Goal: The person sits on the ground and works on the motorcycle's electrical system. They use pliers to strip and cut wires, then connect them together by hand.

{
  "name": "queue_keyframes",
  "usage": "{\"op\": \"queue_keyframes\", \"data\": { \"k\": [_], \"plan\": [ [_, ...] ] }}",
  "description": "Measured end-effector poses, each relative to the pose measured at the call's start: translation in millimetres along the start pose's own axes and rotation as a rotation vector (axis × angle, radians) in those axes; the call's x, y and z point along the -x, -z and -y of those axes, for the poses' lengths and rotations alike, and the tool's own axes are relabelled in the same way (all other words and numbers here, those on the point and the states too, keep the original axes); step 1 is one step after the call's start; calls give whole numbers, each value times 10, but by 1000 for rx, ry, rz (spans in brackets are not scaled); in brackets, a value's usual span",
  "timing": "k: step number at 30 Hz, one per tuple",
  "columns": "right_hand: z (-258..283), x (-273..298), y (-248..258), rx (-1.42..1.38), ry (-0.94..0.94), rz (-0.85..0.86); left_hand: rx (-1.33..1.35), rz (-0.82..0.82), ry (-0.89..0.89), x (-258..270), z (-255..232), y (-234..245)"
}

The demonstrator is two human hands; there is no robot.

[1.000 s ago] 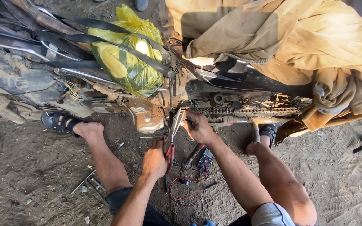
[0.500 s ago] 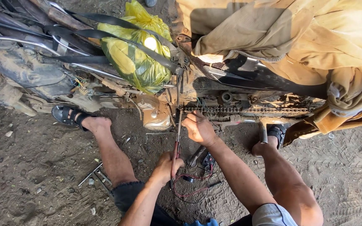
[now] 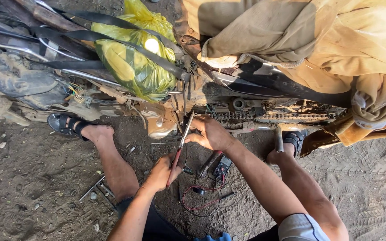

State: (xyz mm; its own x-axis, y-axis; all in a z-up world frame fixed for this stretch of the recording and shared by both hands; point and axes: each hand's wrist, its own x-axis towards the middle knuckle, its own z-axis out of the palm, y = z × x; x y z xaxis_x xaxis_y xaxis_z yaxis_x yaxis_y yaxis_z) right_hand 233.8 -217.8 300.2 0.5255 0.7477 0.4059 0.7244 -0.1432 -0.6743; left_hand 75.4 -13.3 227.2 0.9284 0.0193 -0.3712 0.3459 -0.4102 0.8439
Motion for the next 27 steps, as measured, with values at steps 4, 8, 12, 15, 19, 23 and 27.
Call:
{"op": "queue_keyframes", "data": {
  "k": [4, 8, 12, 15, 19, 23, 27],
  "plan": [
    [-352, 73, -154, 30, 78, -92, -4, -53, -79, -19, 88, -140],
    [-414, 62, -191, 64, 95, -105, 1519, 219, 65, -176, 418, -435],
    [-284, -5, -171, 64, 128, -314, 466, -147, -94, 118, -548, -406],
    [-339, 150, -193, 160, 226, -343, 385, -107, -187, 476, -345, -523],
    [-250, 404, -226, 245, 183, -598, 50, -316, 67, 657, 983, -674],
    [46, 955, -698, 314, -250, -853, 88, -647, 267, 769, 1569, -627],
    [199, 1459, -1411, -57, -547, -881, 254, -437, 641, 258, 2190, -998]
  ]
}}
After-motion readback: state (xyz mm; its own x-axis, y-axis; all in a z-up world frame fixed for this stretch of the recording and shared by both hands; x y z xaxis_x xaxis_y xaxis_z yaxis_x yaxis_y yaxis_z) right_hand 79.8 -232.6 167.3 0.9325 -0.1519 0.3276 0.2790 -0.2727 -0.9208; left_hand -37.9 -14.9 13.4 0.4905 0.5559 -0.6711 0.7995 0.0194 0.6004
